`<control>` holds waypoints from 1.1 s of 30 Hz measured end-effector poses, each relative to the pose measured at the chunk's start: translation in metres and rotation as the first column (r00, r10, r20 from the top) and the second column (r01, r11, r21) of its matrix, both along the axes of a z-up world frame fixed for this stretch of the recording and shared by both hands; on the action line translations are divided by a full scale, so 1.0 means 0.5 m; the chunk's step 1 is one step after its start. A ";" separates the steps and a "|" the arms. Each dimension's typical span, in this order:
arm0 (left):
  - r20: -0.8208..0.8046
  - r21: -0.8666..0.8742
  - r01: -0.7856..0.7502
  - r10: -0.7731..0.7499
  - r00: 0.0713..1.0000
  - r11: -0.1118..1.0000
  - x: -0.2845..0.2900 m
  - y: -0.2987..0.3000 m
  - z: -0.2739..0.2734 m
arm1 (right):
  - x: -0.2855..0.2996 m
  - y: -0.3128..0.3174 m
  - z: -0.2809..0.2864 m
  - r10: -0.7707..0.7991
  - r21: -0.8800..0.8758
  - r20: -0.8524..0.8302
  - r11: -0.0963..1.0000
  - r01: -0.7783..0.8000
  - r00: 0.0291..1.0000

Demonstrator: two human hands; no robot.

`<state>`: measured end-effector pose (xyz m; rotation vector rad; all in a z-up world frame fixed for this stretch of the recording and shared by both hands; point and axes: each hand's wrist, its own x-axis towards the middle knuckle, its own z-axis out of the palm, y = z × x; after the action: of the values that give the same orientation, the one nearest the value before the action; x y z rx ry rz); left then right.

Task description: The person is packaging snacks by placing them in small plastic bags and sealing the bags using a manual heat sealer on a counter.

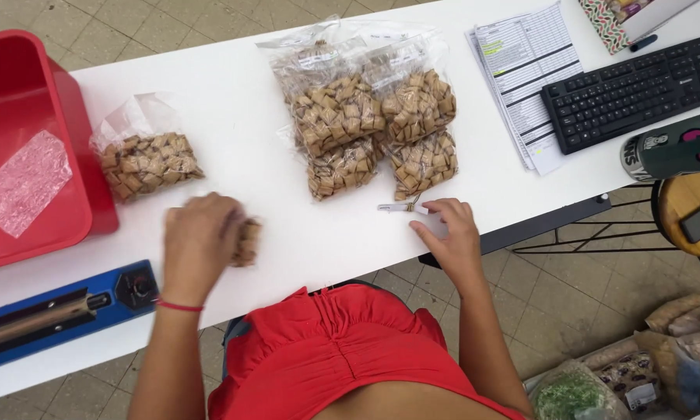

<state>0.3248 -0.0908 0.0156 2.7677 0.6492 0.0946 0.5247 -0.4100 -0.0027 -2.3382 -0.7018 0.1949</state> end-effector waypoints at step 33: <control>0.422 -0.703 0.223 0.143 0.895 0.676 0.073 -0.196 0.005 | -0.091 0.077 -0.038 0.181 0.431 -0.514 0.899 0.070 0.839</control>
<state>0.3612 -0.1889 0.0181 1.8571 0.3705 0.3618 0.4791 -0.3715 -0.0215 -1.7064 -0.4626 0.6369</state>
